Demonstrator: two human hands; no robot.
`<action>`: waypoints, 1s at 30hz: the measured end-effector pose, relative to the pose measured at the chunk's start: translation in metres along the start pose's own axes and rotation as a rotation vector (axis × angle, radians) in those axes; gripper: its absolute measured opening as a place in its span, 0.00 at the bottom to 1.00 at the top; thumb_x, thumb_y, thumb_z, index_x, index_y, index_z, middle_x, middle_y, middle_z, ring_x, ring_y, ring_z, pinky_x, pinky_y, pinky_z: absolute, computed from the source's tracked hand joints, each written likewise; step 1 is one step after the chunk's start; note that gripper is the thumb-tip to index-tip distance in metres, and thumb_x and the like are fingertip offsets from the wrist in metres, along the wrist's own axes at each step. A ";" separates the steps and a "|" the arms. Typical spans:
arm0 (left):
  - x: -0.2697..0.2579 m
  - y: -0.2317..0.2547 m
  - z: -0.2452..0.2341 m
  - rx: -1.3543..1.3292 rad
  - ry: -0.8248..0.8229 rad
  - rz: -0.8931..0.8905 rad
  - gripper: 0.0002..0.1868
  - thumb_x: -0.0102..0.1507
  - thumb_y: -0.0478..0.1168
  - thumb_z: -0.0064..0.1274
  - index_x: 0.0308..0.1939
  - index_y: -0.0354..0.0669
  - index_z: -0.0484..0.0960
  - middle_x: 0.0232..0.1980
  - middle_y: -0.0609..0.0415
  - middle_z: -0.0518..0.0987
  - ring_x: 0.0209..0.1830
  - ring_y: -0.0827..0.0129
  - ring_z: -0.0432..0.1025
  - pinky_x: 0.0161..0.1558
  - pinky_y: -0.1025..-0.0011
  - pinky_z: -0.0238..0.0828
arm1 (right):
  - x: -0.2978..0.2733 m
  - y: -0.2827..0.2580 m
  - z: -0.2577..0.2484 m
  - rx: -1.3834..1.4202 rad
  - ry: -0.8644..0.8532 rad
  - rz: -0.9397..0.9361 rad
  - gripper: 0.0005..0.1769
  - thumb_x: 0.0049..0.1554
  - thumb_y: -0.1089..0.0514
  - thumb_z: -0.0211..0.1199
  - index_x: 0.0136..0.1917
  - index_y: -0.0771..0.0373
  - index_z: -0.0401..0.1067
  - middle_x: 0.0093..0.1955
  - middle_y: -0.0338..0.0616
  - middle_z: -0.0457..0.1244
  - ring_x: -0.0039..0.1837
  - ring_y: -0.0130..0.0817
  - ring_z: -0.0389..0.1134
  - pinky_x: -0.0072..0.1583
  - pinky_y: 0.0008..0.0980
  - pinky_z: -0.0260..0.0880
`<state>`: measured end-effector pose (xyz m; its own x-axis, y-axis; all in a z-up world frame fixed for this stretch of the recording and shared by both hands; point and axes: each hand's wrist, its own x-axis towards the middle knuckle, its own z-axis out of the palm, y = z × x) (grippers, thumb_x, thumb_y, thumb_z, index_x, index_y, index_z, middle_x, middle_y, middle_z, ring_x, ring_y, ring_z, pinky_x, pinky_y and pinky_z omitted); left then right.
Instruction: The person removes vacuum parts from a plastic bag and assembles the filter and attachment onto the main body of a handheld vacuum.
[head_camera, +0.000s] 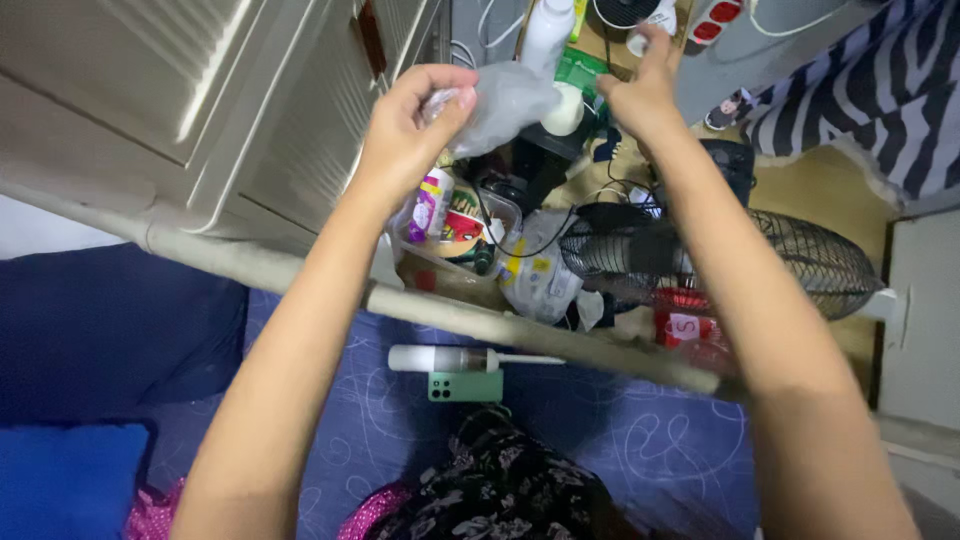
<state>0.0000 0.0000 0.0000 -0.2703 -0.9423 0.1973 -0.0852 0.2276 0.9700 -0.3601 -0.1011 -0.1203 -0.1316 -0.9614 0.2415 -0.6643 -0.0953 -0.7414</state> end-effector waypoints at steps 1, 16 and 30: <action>-0.005 0.005 0.004 -0.101 0.003 0.021 0.20 0.70 0.39 0.61 0.64 0.39 0.77 0.58 0.54 0.80 0.59 0.68 0.76 0.62 0.66 0.76 | -0.012 -0.032 -0.010 0.099 -0.041 -0.068 0.44 0.60 0.61 0.73 0.81 0.55 0.50 0.79 0.54 0.48 0.79 0.46 0.56 0.78 0.44 0.63; -0.232 0.051 -0.014 -1.037 0.184 0.170 0.43 0.61 0.15 0.45 0.77 0.48 0.59 0.74 0.53 0.63 0.74 0.49 0.67 0.65 0.37 0.70 | -0.323 -0.282 -0.093 0.561 -0.123 -0.447 0.28 0.69 0.65 0.56 0.78 0.58 0.51 0.76 0.49 0.55 0.73 0.34 0.60 0.74 0.36 0.66; -0.525 -0.195 0.141 -0.589 0.587 0.292 0.23 0.70 0.17 0.40 0.65 0.41 0.70 0.68 0.45 0.67 0.77 0.48 0.69 0.69 0.47 0.72 | -0.564 -0.050 0.129 1.141 -0.694 0.149 0.26 0.59 0.67 0.61 0.66 0.57 0.56 0.63 0.45 0.60 0.57 0.28 0.67 0.54 0.30 0.73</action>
<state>0.0234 0.4849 -0.3128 0.3462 -0.8772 0.3327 0.4625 0.4681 0.7530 -0.1577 0.4128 -0.2997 0.4751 -0.8799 0.0006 0.3480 0.1873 -0.9186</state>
